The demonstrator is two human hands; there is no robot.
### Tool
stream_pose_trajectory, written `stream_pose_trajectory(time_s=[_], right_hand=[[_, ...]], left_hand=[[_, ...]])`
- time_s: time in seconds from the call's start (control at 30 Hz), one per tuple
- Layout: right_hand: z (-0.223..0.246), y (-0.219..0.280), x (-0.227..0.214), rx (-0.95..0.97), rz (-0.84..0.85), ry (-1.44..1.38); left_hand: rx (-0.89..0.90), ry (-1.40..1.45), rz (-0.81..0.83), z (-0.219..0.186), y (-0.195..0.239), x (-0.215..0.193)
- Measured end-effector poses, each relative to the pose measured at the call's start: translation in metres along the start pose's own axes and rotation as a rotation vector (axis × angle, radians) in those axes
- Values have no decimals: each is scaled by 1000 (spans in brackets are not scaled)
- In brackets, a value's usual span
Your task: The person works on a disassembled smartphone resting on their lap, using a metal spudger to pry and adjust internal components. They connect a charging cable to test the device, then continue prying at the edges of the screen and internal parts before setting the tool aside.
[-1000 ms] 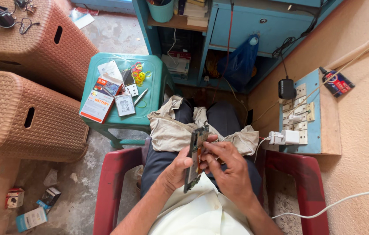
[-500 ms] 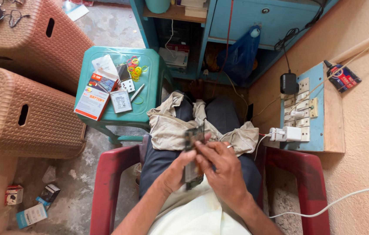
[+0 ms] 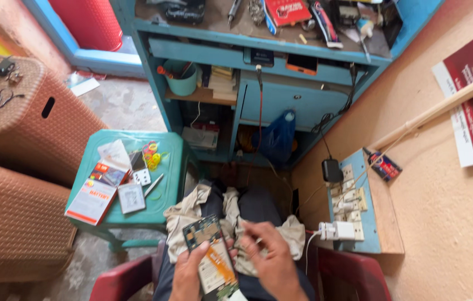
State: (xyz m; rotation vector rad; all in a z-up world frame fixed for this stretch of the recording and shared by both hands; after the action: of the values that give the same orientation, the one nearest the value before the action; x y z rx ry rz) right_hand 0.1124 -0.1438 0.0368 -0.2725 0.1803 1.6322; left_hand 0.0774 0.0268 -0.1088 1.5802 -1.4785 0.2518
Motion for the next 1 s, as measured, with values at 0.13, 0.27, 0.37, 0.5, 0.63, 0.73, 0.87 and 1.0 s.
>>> stream_pose_trajectory(time_s=[0.13,0.27,0.37,0.5,0.63,0.73,0.87,1.0], right_hand=[[-7,-49,-53,227,-278,-58],[28,-117,-108,25,-510,-178],[57,-164,-125,-79,-542,-214],[81,-207,-101,-108,-434,-245],[70,-230,-57,-49,-248,-133],[32,-222,-4,48,-36,16],[-31,-201,90,89,283,141],[-70,-189,194,-213,499,482]], left_hand=[[-15,103,68,-21,-12,5],[-70,84,-18,-26,-24,-6],[-95,69,-23,-36,-34,-9],[-151,130,-79,-45,-40,-11],[-248,225,-237,-44,-38,-25],[-95,205,174,-56,-27,-2],[-96,185,154,-67,7,-13],[-37,137,20,-108,26,-37]])
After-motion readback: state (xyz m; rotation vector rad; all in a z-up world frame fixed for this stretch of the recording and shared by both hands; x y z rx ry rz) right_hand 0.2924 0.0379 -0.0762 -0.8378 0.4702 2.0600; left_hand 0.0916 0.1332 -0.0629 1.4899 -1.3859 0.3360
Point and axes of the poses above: each hand's wrist, its own y-axis away from the middle knuckle, its own x-axis out of the palm, z = x × y, the point moved 8 cm from there along -y, towards the middle knuckle, and after that the axes turned 3 degrees about z, right-handed, at the moved point
